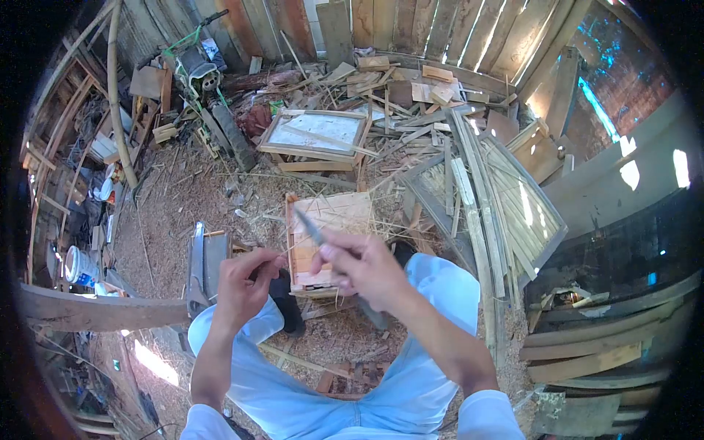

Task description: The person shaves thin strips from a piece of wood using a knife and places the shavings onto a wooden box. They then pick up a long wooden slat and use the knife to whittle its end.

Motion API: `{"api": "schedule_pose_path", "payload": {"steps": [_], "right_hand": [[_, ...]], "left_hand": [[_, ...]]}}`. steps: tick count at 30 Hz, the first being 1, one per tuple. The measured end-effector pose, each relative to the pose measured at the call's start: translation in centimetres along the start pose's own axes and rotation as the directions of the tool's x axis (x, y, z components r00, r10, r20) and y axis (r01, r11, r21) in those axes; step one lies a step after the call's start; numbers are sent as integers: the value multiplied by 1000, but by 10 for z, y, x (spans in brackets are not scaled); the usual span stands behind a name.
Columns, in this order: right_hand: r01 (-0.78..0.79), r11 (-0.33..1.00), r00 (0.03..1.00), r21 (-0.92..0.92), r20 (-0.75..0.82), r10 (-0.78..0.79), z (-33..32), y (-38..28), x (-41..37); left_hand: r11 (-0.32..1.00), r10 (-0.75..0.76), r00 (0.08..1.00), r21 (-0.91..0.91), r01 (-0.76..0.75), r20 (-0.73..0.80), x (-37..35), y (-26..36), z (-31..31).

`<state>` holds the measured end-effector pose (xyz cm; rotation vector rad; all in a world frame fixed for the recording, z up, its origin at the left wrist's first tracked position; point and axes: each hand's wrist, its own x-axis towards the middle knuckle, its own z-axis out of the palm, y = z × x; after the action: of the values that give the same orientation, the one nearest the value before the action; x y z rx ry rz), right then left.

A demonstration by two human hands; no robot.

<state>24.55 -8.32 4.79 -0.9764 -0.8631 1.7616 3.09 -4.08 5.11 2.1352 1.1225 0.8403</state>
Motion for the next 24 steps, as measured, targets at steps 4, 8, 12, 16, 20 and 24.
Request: {"api": "schedule_pose_path", "payload": {"steps": [4, 8, 12, 16, 20, 24], "right_hand": [[15, 992, 988, 122, -153, 4, -21, -19, -8], [169, 969, 963, 178, -242, -123, -59, -27, -14], [153, 971, 965, 182, -240, -107, -49, -25, -11], [16, 1000, 991, 24, -132, -12, -1, -2, -3], [-21, 997, 1000, 71, 8, 21, -1, 2, 0], [53, 980, 983, 193, -185, -17, -38, -22, -7]], "left_hand": [[999, -43, 998, -23, 44, 53, -3, -3, -5], [996, -87, 993, -29, 90, 84, -5, -6, -16], [989, -133, 984, -48, 139, 119, -3, -7, -19], [991, -128, 984, -27, 132, 121, 0, -1, -13], [996, -71, 992, -52, 76, 102, 1, 1, -12], [992, -106, 987, -56, 113, 119, -2, -8, -21]]}}
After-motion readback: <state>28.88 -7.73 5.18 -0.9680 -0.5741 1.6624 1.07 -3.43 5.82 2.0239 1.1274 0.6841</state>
